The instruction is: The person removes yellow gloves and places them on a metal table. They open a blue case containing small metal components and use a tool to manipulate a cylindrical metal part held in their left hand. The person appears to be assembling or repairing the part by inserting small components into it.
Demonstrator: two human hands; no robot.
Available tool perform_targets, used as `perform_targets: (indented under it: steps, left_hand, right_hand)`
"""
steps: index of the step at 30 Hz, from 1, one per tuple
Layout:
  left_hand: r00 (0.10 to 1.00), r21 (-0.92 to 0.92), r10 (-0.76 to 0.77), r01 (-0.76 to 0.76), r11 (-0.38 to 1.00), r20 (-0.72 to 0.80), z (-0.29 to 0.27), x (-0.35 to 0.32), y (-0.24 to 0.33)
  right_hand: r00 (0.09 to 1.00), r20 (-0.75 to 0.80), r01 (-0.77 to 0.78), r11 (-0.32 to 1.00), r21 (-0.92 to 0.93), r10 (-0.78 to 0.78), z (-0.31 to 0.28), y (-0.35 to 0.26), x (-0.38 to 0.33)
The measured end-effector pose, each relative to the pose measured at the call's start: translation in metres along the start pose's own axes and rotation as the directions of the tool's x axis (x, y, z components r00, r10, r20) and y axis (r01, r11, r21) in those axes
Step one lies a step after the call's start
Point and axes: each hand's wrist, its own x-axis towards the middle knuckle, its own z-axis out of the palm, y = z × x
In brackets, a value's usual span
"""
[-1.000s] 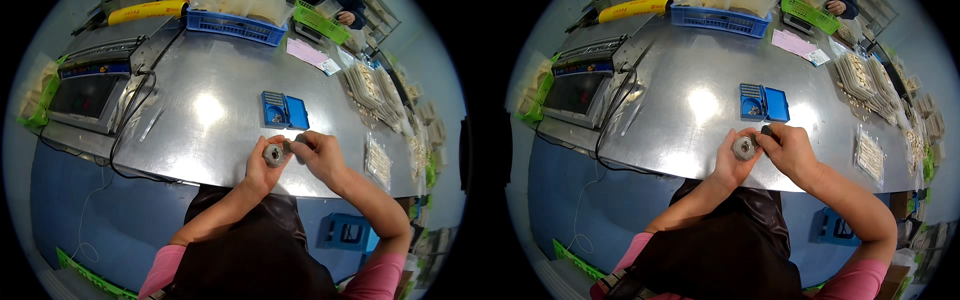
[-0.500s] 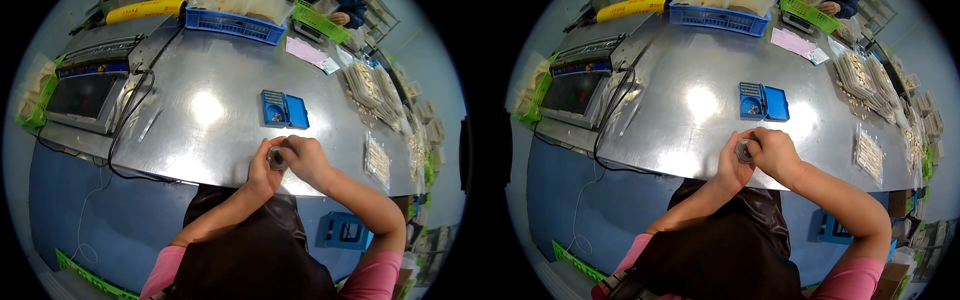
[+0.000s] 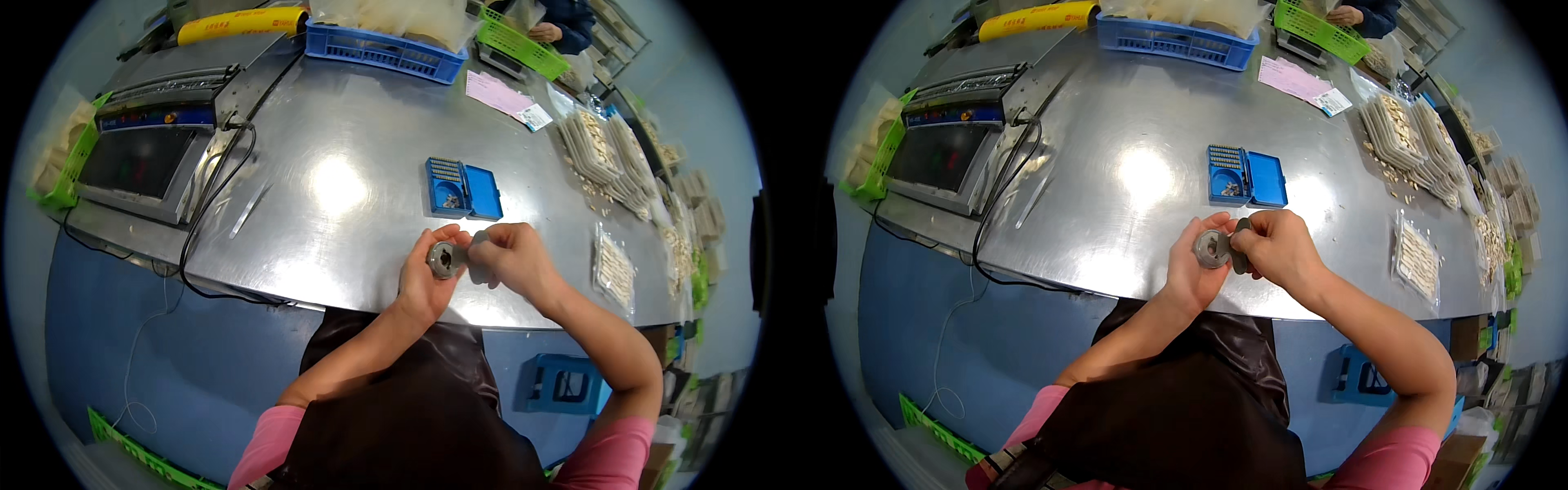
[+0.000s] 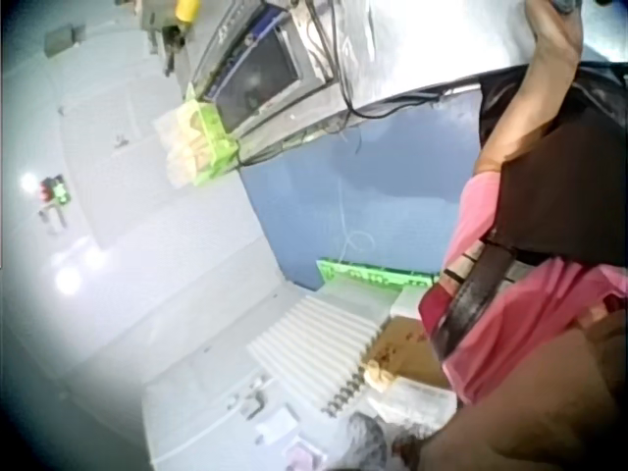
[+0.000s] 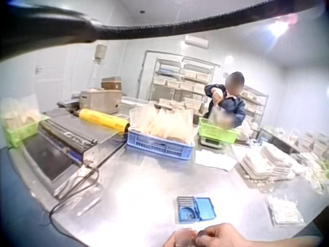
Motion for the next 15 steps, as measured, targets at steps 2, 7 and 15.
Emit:
perform_targets:
  steps: [2,7,15]
  left_hand:
    - [0.997,0.015,0.033,-0.034,0.999,0.077,-0.004,0.001,-0.003]
    - [0.995,0.077,-0.012,0.004,0.997,0.103,-0.004,-0.001,-0.006]
    - [0.989,0.031,-0.139,0.140,0.990,-0.050,0.000,-0.002,-0.002]
  right_hand:
    - [0.986,0.062,-0.159,0.981,0.109,0.153,0.003,-0.002,0.002]
    - [0.990,0.042,-0.137,0.990,0.022,0.136,0.005,0.009,0.013]
    - [0.575,0.347,0.696,0.221,-0.683,-0.741,0.011,0.020,0.009]
